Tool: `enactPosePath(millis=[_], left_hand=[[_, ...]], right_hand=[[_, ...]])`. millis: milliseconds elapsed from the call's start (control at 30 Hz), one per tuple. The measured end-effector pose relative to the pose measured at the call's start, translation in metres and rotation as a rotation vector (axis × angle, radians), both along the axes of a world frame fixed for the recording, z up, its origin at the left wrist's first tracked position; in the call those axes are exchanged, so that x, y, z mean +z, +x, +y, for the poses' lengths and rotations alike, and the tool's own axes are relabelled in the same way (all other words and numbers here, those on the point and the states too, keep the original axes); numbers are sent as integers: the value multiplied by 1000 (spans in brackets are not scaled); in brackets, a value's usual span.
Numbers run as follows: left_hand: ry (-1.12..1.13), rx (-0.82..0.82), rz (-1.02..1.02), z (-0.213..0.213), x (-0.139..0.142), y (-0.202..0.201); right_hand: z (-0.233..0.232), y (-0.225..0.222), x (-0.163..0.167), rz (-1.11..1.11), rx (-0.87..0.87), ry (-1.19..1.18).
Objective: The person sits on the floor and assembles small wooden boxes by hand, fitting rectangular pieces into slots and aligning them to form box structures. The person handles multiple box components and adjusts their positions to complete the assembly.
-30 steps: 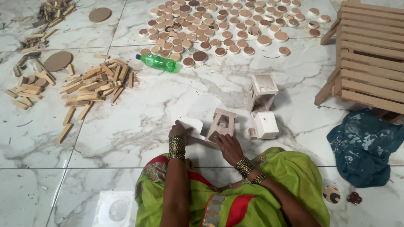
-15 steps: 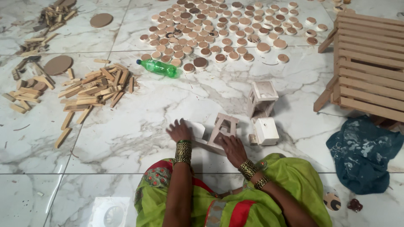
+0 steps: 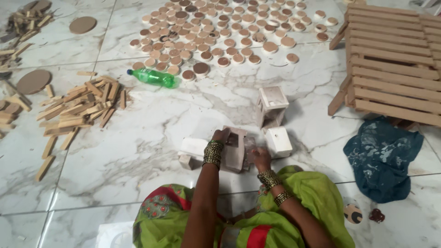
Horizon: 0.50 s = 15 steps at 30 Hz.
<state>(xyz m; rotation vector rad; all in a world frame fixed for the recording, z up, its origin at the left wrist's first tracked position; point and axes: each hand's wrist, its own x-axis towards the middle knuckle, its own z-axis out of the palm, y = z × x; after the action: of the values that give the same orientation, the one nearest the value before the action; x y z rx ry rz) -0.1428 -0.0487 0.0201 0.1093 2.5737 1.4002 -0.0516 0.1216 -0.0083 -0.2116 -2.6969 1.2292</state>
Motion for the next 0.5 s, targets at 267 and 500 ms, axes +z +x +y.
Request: enactPosePath(millis=[267,500], left_hand=[[678,398,-308,2,31,3],[1433,427,-92,-25,35,21]], right_hand=[[0,-6,7,86,-44,-564],[-31,-2,20,697,40,230]])
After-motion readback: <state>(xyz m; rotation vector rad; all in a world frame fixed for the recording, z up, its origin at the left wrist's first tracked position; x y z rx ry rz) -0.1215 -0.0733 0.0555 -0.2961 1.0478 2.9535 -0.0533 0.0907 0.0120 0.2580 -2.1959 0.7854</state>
